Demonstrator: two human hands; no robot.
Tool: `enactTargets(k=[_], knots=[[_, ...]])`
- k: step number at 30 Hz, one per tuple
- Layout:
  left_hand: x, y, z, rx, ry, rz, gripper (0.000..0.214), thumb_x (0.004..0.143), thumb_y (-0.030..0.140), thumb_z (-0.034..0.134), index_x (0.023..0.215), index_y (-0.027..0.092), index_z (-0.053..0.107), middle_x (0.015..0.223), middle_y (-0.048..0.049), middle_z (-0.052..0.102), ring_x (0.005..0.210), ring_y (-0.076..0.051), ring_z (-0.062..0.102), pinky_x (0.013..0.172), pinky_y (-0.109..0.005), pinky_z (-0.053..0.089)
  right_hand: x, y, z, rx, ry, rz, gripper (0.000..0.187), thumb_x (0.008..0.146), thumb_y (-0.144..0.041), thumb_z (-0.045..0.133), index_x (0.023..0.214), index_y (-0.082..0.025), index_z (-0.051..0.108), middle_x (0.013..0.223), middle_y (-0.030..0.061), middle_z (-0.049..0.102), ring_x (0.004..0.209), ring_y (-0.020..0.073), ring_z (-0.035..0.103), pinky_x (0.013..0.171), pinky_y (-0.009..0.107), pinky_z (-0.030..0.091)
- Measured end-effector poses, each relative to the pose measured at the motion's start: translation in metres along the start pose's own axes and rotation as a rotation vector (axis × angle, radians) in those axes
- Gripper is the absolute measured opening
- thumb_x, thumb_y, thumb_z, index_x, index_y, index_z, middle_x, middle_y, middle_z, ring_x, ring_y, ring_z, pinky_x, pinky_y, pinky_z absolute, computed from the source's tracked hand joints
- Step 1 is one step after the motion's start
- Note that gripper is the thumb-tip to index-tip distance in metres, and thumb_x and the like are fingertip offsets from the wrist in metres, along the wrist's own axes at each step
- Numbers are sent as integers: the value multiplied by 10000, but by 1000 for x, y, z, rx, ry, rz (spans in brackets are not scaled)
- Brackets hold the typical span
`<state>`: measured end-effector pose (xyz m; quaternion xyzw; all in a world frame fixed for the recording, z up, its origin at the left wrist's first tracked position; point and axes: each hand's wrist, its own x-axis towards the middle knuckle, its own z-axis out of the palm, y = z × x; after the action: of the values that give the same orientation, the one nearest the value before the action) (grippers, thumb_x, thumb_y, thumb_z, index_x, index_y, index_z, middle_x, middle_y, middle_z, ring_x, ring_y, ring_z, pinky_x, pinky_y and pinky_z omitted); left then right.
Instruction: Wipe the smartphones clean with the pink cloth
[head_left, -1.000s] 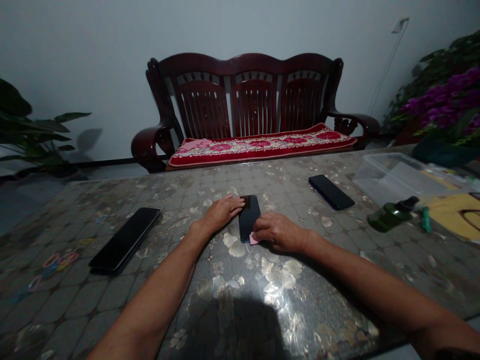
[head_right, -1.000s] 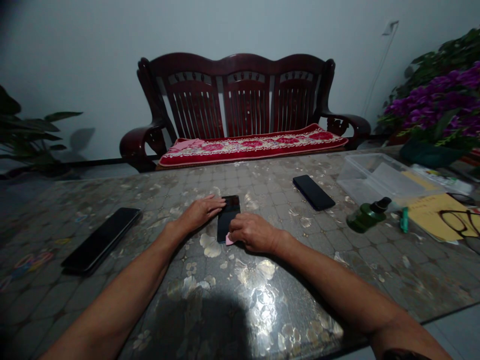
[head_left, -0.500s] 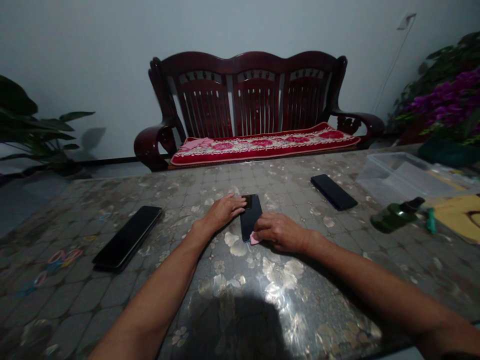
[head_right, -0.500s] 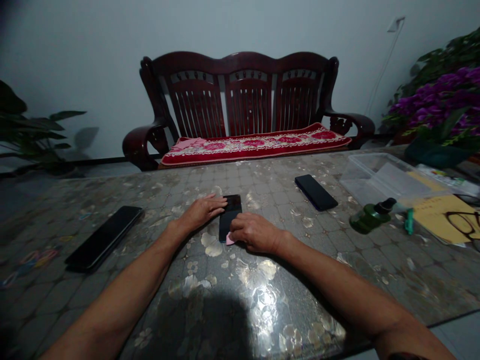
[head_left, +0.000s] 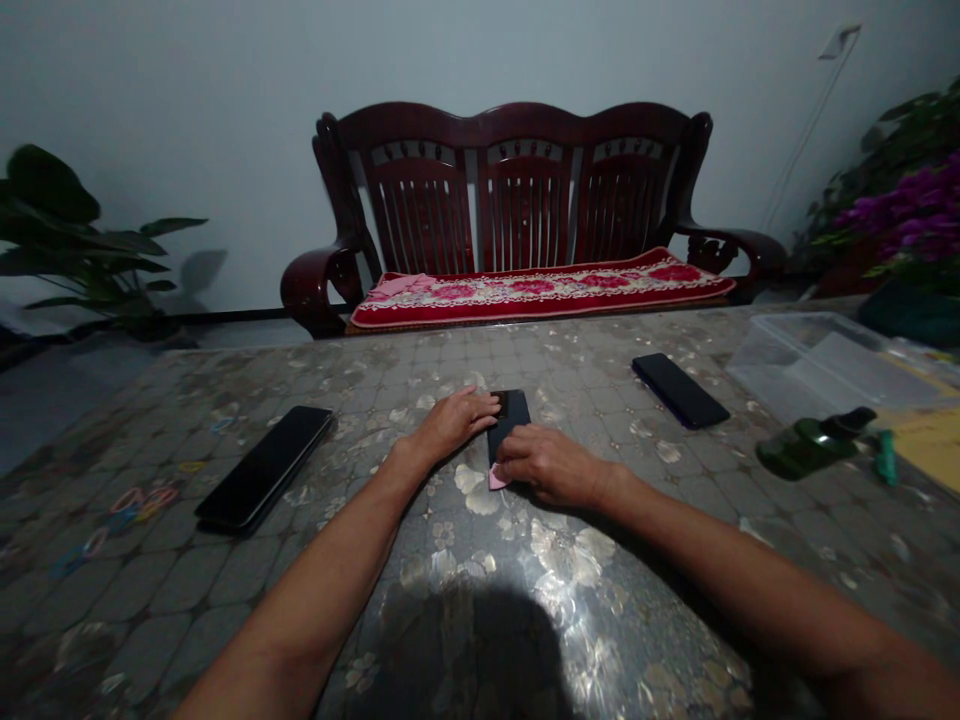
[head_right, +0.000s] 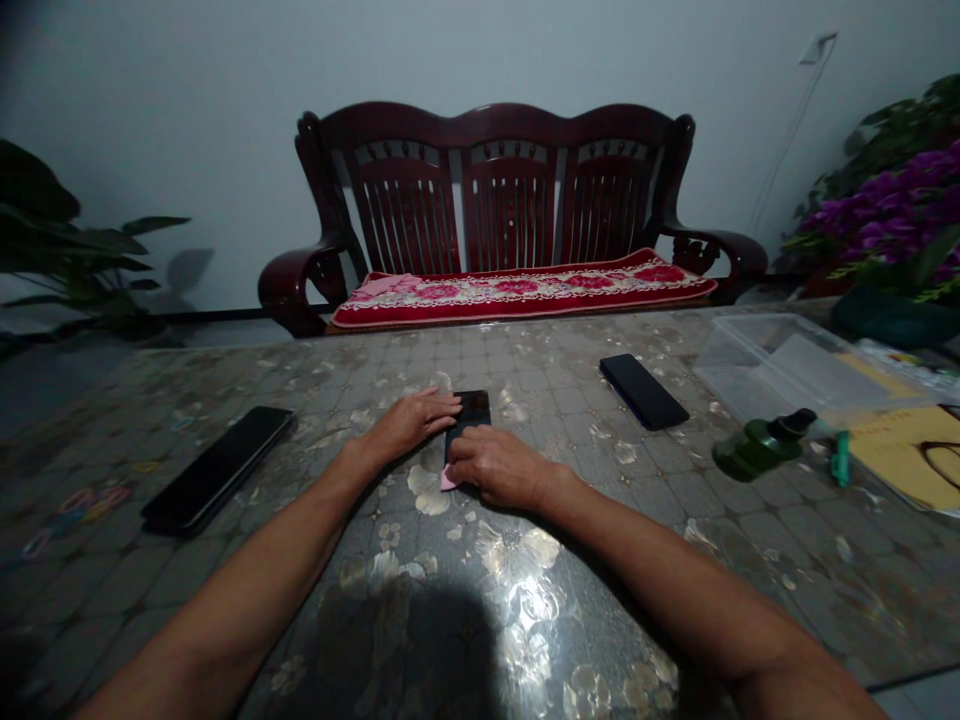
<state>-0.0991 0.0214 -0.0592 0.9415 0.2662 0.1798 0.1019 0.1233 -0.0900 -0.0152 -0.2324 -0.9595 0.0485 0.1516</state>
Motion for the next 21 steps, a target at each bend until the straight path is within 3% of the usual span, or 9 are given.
enactTargets(k=[9, 21], knots=[[-1, 5, 1, 52, 19, -15, 273, 1013, 296, 545, 1206, 224, 724, 1314, -62, 698, 1225, -208, 662, 1226, -461, 333, -16, 3, 0, -3, 21, -6, 250, 805, -52, 622, 1001, -175, 719, 998, 74, 698, 928, 214, 576, 798, 327, 392], [-4, -9, 5, 88, 70, -62, 258, 1006, 268, 551, 1181, 228, 736, 1260, -55, 727, 1252, -216, 643, 1217, -499, 337, 21, 9, 13, -27, 28, -2, 236, 895, -104, 633, 1077, -208, 743, 1012, 64, 708, 973, 216, 583, 826, 323, 398]])
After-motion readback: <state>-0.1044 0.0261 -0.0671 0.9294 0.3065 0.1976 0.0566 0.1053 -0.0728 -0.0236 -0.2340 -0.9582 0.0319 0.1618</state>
